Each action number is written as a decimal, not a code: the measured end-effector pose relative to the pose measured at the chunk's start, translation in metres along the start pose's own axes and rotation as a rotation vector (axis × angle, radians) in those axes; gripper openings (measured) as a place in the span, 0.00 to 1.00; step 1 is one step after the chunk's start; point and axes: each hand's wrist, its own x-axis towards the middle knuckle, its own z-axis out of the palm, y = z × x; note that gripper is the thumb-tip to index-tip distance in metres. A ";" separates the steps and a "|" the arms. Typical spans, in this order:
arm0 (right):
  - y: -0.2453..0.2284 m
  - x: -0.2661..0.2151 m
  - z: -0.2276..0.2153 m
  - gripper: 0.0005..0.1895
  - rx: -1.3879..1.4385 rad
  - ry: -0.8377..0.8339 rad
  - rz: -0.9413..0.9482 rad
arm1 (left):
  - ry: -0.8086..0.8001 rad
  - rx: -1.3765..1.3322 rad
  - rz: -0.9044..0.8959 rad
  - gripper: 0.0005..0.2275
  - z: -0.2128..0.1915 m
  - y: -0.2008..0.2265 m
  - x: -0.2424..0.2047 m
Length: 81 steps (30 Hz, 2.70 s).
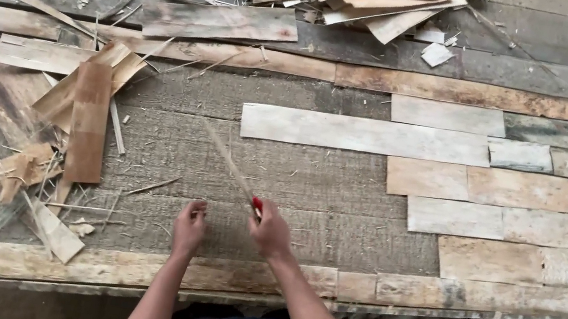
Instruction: The person uses a red utility knife to scrape and clean the surface of a wooden plank on a workbench. They repeatedly scrape along the length of the plank, flip it over to work on the other side, and then place it aside with other processed pieces.
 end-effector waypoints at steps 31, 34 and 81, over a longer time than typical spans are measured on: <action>-0.096 -0.073 -0.033 0.26 0.310 0.240 0.370 | -0.264 0.694 0.537 0.24 -0.074 0.031 0.032; -0.067 -0.074 -0.011 0.27 -0.006 0.219 0.471 | -0.287 0.640 0.526 0.24 -0.069 0.027 0.038; -0.004 -0.064 -0.106 0.36 0.799 -0.169 0.867 | -0.383 -1.131 -0.023 0.08 0.039 0.099 0.104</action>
